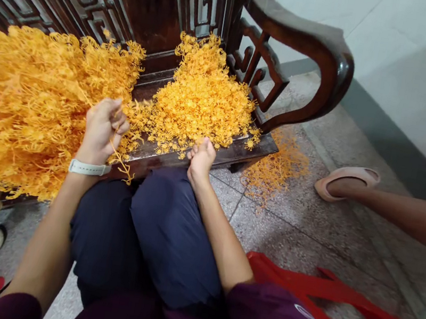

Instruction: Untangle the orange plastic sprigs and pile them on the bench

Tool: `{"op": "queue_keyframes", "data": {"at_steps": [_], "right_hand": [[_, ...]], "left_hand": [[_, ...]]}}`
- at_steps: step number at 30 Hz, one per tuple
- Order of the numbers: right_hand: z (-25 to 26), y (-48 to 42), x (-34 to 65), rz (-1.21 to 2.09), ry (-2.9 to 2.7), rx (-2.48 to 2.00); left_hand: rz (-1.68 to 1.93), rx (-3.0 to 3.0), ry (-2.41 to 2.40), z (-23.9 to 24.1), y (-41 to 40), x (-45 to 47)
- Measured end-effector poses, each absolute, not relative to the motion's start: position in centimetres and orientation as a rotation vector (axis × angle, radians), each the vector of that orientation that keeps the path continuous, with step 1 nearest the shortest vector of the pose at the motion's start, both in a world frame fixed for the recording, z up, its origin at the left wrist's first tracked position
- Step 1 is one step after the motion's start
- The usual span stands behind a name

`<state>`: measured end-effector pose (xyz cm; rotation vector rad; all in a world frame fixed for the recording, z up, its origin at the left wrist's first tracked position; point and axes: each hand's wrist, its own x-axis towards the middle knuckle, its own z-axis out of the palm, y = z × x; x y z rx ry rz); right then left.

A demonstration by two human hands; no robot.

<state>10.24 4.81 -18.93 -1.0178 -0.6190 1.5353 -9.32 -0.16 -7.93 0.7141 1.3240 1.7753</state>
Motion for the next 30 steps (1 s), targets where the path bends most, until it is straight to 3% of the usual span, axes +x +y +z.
{"op": "queue_keyframes", "data": {"at_steps": [2,8,17,20,26,30], "right_hand": [[-19.4,4.7,10.2,1.497,-0.939,-1.085],[-18.4,4.8,11.4,0.977,-2.15,-1.453],[-19.3,4.8,11.2,1.071,-2.169,-1.139],[-17.5,4.4,11.5,1.187,-2.056,-1.004],[-12.1,2.6,11.5,1.873,-1.881,-0.514],[-10.5,2.1,10.9,2.16,-1.937,-0.224]], "left_hand": [[1.73,0.81,1.311,-8.0,-0.3,-8.9],[1.662,0.847,1.271,-8.4,-0.4,-9.3],[1.541,0.854,1.109,-8.5,-0.8,-9.7],[1.534,0.878,1.09,-8.7,-0.9,-9.7],[1.575,1.034,1.06,-8.8,-0.7,-9.0],[1.651,1.131,1.052,-8.7,-0.3,-8.4]]}}
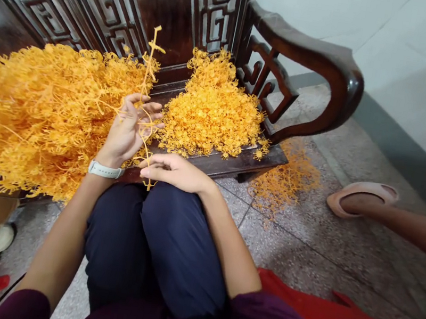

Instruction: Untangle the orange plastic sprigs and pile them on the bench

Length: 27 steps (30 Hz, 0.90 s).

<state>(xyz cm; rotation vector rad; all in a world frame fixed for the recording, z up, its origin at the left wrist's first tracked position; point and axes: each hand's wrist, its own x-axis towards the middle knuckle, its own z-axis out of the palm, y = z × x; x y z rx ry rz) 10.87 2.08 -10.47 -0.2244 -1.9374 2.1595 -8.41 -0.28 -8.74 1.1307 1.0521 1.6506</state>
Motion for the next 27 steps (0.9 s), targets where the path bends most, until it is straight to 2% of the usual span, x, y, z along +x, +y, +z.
{"op": "queue_keyframes", "data": {"at_steps": [4,11,14,18,22,27], "right_hand": [[-10.5,1.9,10.8,2.126,-1.935,-0.321],[-7.9,0.1,13.1,1.453,-1.99,-0.706],[-6.4,-0.5,13.7,1.394,-1.671,-0.694],[-6.6,-0.3,13.6,1.237,-1.288,-0.703],[-8.0,0.7,13.2,1.281,-1.393,-0.806],[-9.0,1.3,12.5,1.437,-1.497,-0.817]], "left_hand": [[1.613,1.355,1.106,-9.0,-0.2,-8.4],[1.249,1.79,1.458,-9.5,-0.7,-9.2],[1.107,1.941,1.595,-9.1,-0.9,-9.4],[0.613,2.239,1.997,-6.8,-1.7,-8.6],[0.084,2.399,2.351,-4.2,-3.0,-7.0],[-0.091,2.586,2.306,-3.1,-3.8,-5.5]]}}
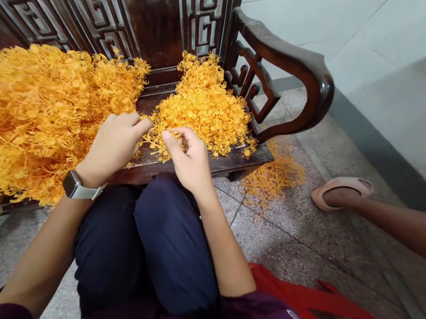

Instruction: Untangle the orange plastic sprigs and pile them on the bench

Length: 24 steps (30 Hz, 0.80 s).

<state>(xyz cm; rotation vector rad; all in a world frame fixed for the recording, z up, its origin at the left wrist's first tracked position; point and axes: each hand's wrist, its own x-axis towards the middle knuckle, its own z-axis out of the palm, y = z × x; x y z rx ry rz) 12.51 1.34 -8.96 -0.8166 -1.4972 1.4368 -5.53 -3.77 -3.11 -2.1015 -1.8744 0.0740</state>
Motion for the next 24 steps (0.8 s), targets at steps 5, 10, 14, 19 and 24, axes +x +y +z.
{"op": "queue_keyframes", "data": {"at_steps": [5,10,14,19,24], "right_hand": [[-9.5,2.0,12.4,1.406,-1.356,-0.828],[-10.7,3.6,13.1,1.277,-1.239,-0.905],[-11.4,4.5,13.7,1.268,-1.256,-0.932],[-11.7,4.1,12.8,1.557,-1.022,-0.864],[-11.8,4.7,12.0,1.603,-0.832,-0.808]], "left_hand": [[-0.018,-2.227,-1.863,-3.1,-4.1,-5.6],[-0.264,-2.452,-1.834,-3.4,-5.1,-6.3],[-0.291,-2.543,-1.797,-3.5,-6.1,-6.3],[-0.251,-2.493,-1.781,-3.5,-6.9,-6.3],[-0.276,-2.518,-1.708,-3.5,-7.2,-5.9]]}}
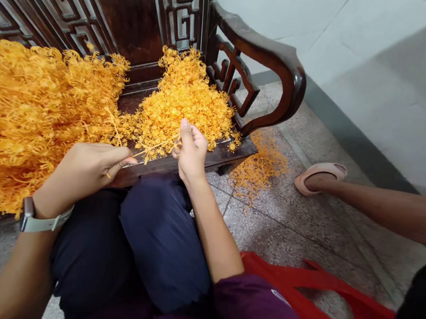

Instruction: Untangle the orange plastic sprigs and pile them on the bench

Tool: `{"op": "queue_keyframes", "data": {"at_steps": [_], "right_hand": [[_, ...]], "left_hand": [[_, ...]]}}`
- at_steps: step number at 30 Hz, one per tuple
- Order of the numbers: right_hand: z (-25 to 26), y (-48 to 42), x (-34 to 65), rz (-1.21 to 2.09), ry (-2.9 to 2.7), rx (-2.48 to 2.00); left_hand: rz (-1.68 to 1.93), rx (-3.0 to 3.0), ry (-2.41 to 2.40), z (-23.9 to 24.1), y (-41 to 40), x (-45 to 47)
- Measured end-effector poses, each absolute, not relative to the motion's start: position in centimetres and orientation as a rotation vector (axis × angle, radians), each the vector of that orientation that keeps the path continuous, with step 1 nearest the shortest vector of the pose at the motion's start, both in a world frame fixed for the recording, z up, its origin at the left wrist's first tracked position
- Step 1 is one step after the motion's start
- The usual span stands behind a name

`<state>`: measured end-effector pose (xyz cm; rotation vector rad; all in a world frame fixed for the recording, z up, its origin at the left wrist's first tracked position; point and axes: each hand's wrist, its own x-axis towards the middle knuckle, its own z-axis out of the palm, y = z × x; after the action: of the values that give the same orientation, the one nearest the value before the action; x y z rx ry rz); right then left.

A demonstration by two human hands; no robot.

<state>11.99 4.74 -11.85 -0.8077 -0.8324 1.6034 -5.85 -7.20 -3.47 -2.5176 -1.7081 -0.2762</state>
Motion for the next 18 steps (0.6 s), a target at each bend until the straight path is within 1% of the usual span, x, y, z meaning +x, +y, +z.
{"op": "queue_keyframes", "data": {"at_steps": [3,6,8,11,15,16,18], "right_hand": [[-12.8,7.3,14.6,1.496,-0.708,-0.859],[-14.1,9.1,18.6,1.344,-0.733,-0.968],[-14.7,9.0,20.0,1.332,-0.784,-0.984],[-15.0,7.7,18.9,1.417,-0.859,-0.974],[-14.1,7.7,15.4,1.462,-1.129,-0.982],[-13.7,8.1,15.0,1.423,-1.257,-1.009],[-12.8,8.9,14.7,1.238,-1.549,-1.099]], "left_hand": [[-0.276,-2.534,-1.747,-3.3,-8.3,-5.8],[-0.311,-2.427,-1.909,-3.2,-9.7,-6.4],[-0.366,-2.348,-1.978,-3.3,-10.1,-7.0],[-0.387,-2.327,-1.982,-3.6,-9.9,-7.5],[-0.37,-2.348,-1.975,-3.9,-9.6,-7.5],[-0.38,-2.347,-1.97,-3.9,-9.6,-7.4],[-0.418,-2.333,-1.95,-4.0,-9.8,-7.5]]}}
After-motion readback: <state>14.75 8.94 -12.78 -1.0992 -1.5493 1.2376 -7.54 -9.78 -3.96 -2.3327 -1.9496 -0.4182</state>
